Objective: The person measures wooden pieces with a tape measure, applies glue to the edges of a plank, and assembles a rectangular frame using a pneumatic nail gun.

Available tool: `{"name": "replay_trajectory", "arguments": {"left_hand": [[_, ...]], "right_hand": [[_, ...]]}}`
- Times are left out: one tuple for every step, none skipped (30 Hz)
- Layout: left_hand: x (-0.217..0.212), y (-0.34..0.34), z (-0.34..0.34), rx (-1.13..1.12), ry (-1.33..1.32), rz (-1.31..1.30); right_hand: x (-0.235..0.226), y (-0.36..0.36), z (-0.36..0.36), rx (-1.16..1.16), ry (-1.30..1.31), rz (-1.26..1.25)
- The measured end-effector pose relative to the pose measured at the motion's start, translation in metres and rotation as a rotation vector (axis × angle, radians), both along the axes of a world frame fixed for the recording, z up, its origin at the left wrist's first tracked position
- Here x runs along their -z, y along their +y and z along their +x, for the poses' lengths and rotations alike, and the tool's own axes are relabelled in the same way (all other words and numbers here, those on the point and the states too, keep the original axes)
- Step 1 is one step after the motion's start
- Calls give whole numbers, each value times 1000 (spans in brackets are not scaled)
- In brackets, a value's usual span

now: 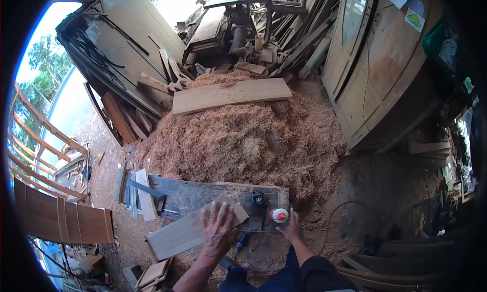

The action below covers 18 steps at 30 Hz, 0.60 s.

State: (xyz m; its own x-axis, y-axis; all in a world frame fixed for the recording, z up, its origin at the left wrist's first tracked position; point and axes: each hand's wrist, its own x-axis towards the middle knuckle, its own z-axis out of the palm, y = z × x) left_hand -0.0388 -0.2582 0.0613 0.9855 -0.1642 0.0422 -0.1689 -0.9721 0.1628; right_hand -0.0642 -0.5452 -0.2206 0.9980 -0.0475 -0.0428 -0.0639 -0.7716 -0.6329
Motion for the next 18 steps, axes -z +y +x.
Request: {"name": "replay_trajectory", "arguments": {"left_hand": [[2, -4, -1, -4, 7, -12], [1, -4, -3, -15, 19, 0], [-3, -6, 0, -37, 3, 22], [-5, -7, 3, -42, -23, 31], [-5, -7, 1, -59, -20, 17], [-6, -9, -4, -85, -9, 1], [-6, -10, -5, -92, -7, 1], [-5, -11, -5, -108, 4, 2], [-5, -13, -6, -124, 19, 1], [-3, -15, -7, -129, 23, -4], [-1, -16, -7, -145, 33, -12], [0, -18, -6, -164, 38, -22], [1, -20, -4, -167, 29, -26], [3, -20, -3, -168, 24, -36], [3, -20, -3, -172, 24, -38], [3, -20, -5, -174, 24, -42], [3, -20, -5, -171, 14, -41], [3, -21, -3, -174, 9, -51]], "right_hand": [[12, -9, 11, -56, -31, 128], [22, -14, 29, -115, -78, 267], [26, -16, 52, -137, -112, 275], [31, -15, 57, -242, -122, 321], [34, -13, 59, -345, -118, 364], [35, -11, 64, -358, -120, 372], [37, -11, 66, -401, -120, 397], [39, -11, 71, -442, -121, 421], [42, -13, 73, -447, -114, 419], [45, -15, 76, -477, -78, 467], [48, -17, 78, -505, -42, 513], [52, -22, 81, -511, -44, 506], [57, -26, 82, -525, 1, 513], [63, -30, 85, -537, 47, 518], [61, -28, 87, -547, 46, 517], [59, -26, 87, -562, 41, 545], [58, -24, 89, -577, 36, 571], [60, -27, 93, -581, 36, 561]]}}
